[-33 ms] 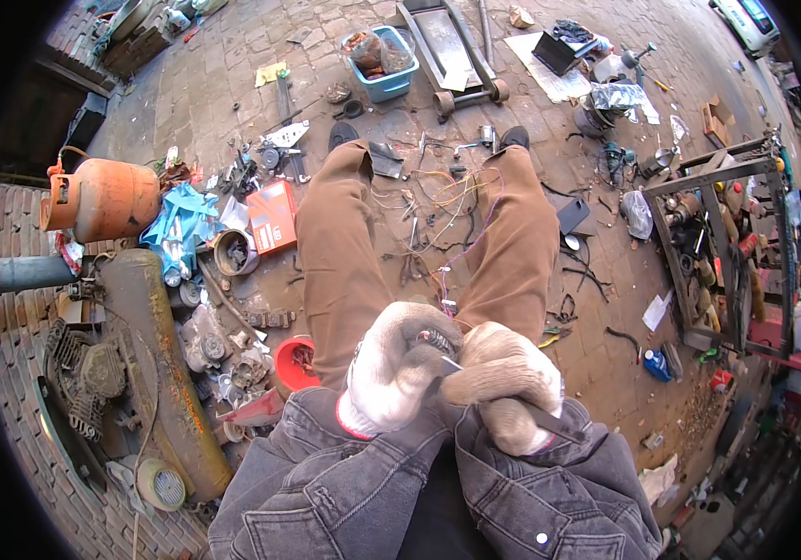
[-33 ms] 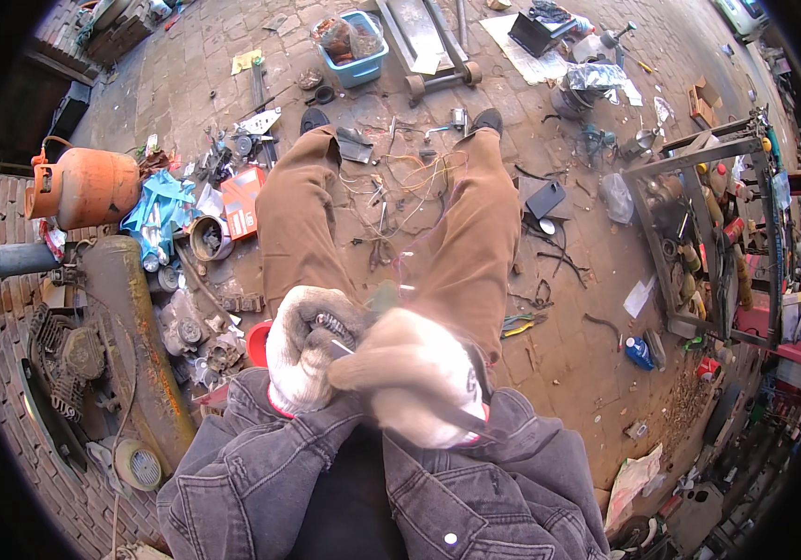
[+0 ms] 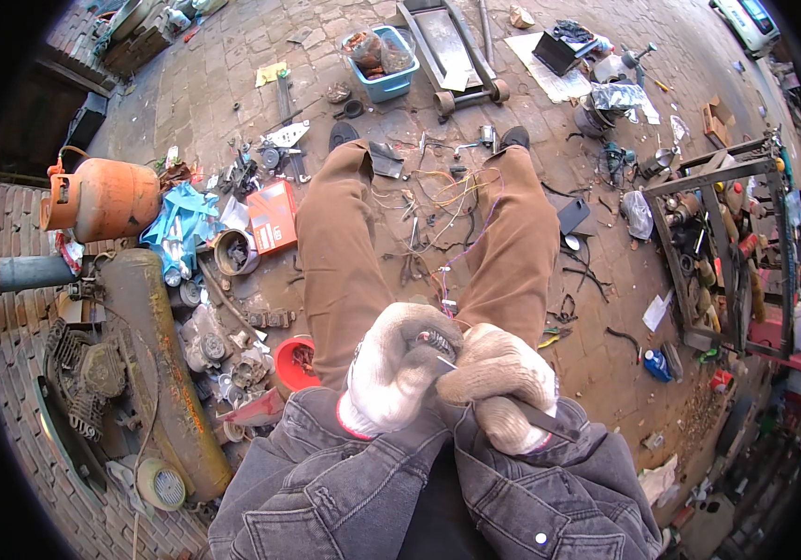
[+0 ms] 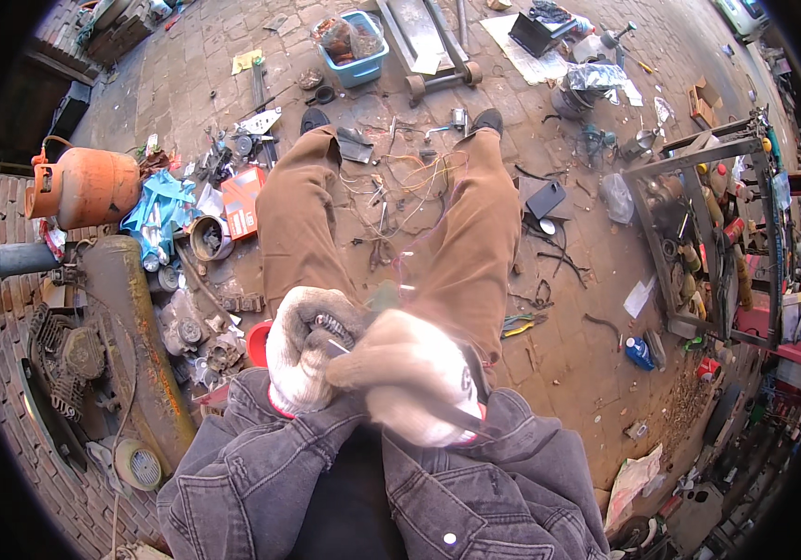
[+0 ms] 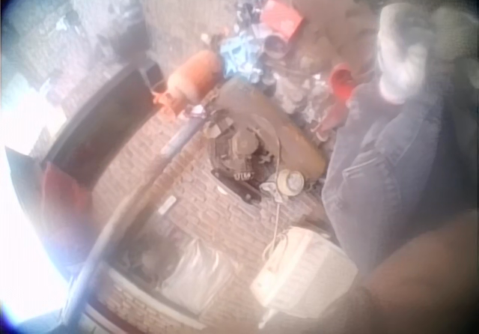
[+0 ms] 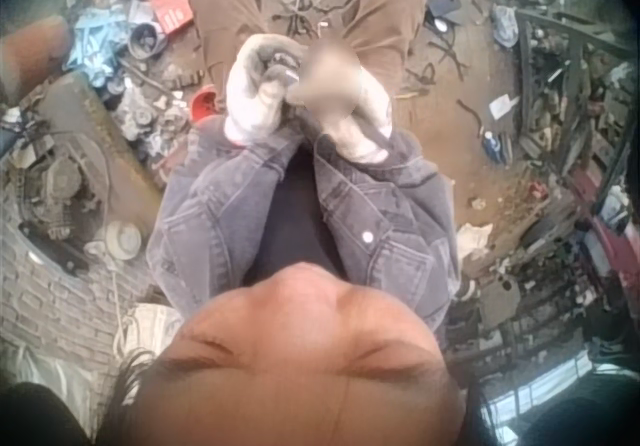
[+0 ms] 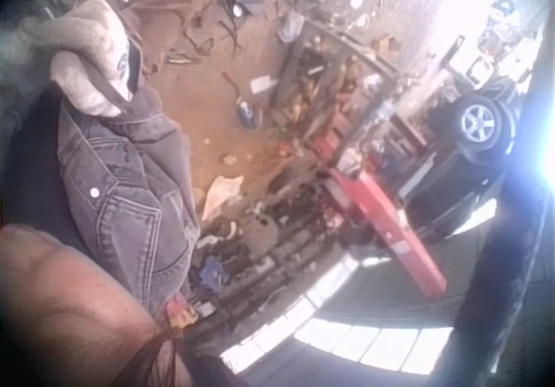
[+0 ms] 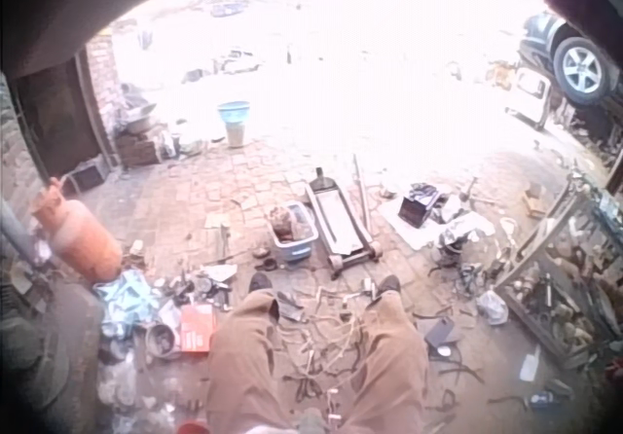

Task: The person sits on the ground and uses pliers to strip insulation from several wires, then twists and connects the exposed ends. The person handles multiple colored wires and a black connector, repeatedly stripping and joining them.

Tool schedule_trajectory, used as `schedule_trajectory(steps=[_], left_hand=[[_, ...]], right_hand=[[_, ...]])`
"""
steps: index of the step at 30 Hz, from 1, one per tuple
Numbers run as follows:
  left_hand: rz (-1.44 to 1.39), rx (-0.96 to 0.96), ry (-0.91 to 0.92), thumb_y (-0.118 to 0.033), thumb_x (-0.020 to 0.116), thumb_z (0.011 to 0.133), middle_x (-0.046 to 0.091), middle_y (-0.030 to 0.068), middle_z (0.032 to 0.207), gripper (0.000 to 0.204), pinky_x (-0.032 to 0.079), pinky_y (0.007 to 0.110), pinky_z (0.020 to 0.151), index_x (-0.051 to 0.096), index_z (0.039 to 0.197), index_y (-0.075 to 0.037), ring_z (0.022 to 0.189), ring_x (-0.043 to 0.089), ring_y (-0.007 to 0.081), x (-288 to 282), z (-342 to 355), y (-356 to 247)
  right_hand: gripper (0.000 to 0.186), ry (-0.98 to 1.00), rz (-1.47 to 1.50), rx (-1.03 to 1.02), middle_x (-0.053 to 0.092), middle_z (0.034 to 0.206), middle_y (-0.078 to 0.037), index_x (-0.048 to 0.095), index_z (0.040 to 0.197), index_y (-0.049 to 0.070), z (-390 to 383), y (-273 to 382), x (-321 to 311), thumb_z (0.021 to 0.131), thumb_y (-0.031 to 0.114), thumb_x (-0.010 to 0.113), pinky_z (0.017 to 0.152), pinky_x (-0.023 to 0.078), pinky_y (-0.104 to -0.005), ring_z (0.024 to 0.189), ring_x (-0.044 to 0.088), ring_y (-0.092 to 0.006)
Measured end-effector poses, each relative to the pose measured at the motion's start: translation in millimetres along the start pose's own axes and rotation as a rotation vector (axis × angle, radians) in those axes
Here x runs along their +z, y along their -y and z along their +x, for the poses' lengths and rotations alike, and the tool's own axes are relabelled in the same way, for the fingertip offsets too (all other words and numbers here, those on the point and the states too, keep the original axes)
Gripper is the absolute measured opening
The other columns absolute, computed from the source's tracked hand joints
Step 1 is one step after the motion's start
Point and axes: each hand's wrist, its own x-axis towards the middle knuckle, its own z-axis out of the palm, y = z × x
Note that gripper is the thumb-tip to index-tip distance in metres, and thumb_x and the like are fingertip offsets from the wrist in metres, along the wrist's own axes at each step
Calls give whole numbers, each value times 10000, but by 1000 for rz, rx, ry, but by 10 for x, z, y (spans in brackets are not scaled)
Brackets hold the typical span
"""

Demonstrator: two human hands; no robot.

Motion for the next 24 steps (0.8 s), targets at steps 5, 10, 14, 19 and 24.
schedule_trajectory(steps=[5,10,14,19,24], left_hand=[[-62,60,3,-286,637,979,621,104,989,370,496,271,740,545,1138,35,825,607,142,14,1,10],[22,67,-18,-312,641,979,625,111,970,381,488,282,745,563,1114,36,816,600,156,3,-8,24],[77,88,-31,-321,637,982,626,114,974,379,483,296,755,580,1089,38,806,596,173,-5,-8,43],[66,158,-13,-319,633,984,624,108,961,377,480,294,751,578,1085,40,801,595,172,-3,-1,50],[67,99,-54,-321,644,980,625,107,947,384,480,287,730,572,1094,39,777,591,162,14,-10,34]], right_hand=[[209,-227,183,69,676,918,-140,678,1042,-42,-136,-64,180,929,126,628,697,496,-369,784,620,-257],[254,-297,432,269,657,1004,-136,649,1090,-34,-320,-48,228,977,189,603,731,506,-331,855,634,-234],[327,-471,780,414,614,1071,-139,621,1133,-48,-411,-13,301,973,236,611,764,502,-314,927,621,-220],[379,-372,707,402,599,1103,-148,605,1150,-62,-429,-37,257,959,264,629,797,495,-319,958,607,-234],[373,-357,672,387,601,1105,-152,605,1143,-63,-419,-72,219,955,257,635,807,494,-327,960,604,-237]])
